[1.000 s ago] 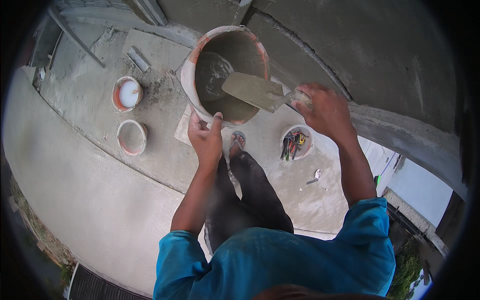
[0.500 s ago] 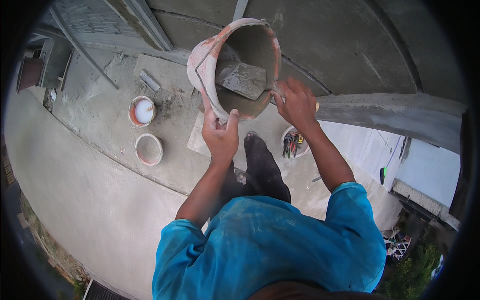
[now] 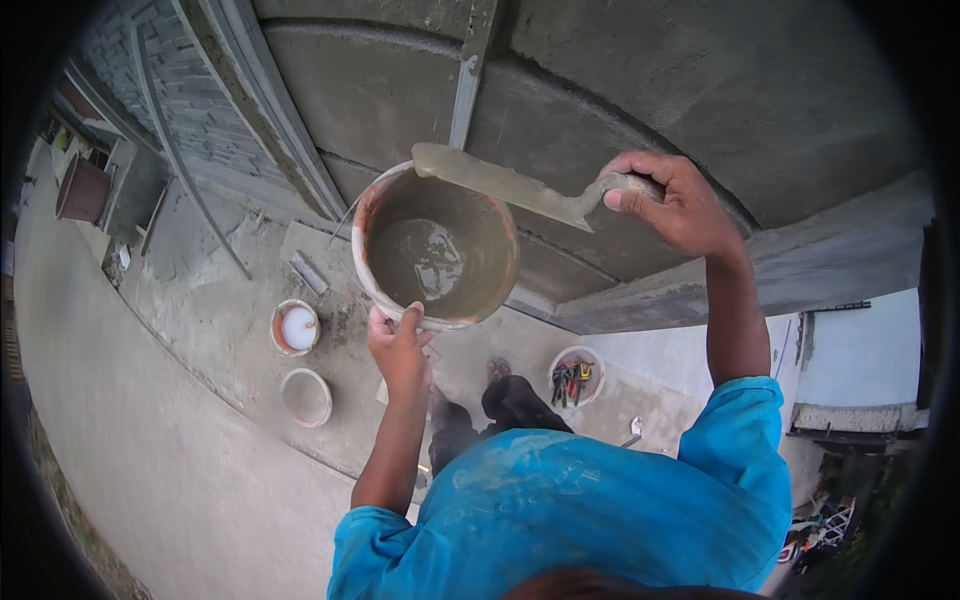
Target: The person scoops cement from a bucket with a trowel and applies it to a ceiling joint, smoothing the surface. They then mix more cement in a bucket and use a straightedge to level the applied material.
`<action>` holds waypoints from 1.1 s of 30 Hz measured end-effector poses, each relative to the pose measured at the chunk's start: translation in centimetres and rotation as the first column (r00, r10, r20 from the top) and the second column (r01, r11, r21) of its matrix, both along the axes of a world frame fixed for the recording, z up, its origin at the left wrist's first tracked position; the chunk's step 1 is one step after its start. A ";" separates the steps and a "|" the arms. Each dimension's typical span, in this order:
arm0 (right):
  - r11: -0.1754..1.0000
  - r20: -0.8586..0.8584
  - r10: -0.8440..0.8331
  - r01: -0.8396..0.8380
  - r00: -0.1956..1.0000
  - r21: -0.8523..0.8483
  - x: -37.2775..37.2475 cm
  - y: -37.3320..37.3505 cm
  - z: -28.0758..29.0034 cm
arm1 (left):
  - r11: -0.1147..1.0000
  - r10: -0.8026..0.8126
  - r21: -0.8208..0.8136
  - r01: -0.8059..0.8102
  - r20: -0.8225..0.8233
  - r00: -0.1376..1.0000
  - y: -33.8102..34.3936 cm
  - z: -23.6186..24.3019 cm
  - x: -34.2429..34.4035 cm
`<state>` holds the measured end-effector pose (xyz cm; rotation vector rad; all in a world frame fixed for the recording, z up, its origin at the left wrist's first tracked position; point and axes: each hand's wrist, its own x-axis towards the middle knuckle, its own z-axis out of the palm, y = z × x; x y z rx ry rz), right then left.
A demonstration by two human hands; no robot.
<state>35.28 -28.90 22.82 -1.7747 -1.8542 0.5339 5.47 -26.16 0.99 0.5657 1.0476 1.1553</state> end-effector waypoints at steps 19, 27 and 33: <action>0.968 0.615 -0.042 0.185 0.787 -0.170 -4.2 -1.9 -2.6 | 0.949 -0.187 0.261 0.175 0.021 0.982 -1.1 4.2 1.1; 0.988 0.660 -0.149 0.143 0.736 0.063 -6.1 -1.3 -12.6 | 0.779 -0.070 0.597 0.190 -0.219 0.973 -3.3 5.3 3.5; 0.930 0.507 -0.308 0.142 0.805 0.339 -5.2 -4.0 -10.8 | 0.908 -0.054 0.407 0.097 -0.116 0.992 -2.4 7.1 3.0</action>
